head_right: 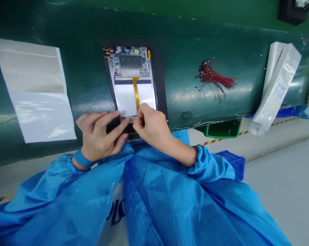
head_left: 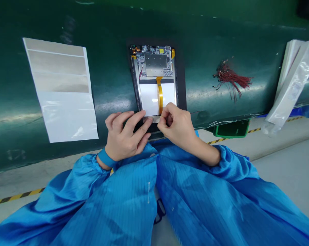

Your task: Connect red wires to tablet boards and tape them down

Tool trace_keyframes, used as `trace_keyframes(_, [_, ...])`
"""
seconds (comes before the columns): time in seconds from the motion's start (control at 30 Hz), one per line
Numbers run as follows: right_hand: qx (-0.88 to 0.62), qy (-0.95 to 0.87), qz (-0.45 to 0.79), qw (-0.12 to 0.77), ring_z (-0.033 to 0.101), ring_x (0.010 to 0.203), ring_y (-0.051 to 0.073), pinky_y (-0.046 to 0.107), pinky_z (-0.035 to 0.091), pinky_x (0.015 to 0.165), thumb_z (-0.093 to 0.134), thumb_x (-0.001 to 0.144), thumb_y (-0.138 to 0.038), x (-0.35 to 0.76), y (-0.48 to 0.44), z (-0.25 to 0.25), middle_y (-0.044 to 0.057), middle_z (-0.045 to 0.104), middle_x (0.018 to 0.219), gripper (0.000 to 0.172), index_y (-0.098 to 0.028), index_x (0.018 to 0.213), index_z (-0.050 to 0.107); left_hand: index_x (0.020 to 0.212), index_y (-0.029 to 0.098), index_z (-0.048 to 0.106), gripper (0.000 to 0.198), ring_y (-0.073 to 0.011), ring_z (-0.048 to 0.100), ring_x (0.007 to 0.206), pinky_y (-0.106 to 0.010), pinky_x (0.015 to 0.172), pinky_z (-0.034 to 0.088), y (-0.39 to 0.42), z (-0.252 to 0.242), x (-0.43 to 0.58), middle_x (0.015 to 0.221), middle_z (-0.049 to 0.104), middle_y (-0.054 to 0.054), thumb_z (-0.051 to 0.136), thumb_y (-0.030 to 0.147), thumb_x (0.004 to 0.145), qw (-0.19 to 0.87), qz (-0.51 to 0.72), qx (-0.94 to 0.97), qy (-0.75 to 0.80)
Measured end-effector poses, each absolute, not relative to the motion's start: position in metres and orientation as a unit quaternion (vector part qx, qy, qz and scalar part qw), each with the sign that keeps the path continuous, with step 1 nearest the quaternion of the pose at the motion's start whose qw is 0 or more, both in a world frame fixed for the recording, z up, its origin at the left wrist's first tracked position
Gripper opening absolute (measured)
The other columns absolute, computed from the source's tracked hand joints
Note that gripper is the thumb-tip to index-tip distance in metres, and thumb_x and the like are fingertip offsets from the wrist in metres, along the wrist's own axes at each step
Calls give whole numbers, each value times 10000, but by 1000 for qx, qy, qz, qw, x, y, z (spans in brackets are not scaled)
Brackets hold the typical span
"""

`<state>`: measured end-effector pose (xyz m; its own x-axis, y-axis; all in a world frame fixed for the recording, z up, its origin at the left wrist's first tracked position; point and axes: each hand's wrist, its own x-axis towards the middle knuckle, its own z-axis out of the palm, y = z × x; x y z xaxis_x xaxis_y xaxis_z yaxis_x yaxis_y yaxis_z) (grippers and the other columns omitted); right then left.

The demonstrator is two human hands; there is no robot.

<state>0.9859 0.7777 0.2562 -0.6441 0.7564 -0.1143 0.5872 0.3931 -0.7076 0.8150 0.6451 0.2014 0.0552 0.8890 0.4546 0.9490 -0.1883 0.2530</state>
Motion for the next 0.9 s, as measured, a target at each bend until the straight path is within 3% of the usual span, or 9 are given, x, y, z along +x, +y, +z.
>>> trace_keyframes(0.23, [-420,-855,296,72,481,612,121,255,336,626,544,852,-176,986,779,254,-17,574,689,65,-224,827,507,1450,270,655,572,-385,563,1231,-559,1032,385,644,203,820,1436,649,-145,676,405,895,54,-253,-718,-647])
trace_keyframes(0.47, [-425,-868,256,28,450,568,132,275,296,621,549,851,-189,985,783,253,-25,529,611,29,-211,840,563,1468,307,645,577,-392,565,1240,-567,1043,368,644,202,819,1435,647,-133,684,407,902,26,-278,-705,-652])
trace_keyframes(0.9, [-430,-856,286,19,457,565,137,278,296,636,612,875,-216,993,793,260,-42,520,612,81,-222,886,532,1377,233,704,481,-369,531,1265,-549,1028,424,648,214,817,1452,625,-125,681,406,928,61,-247,-732,-632])
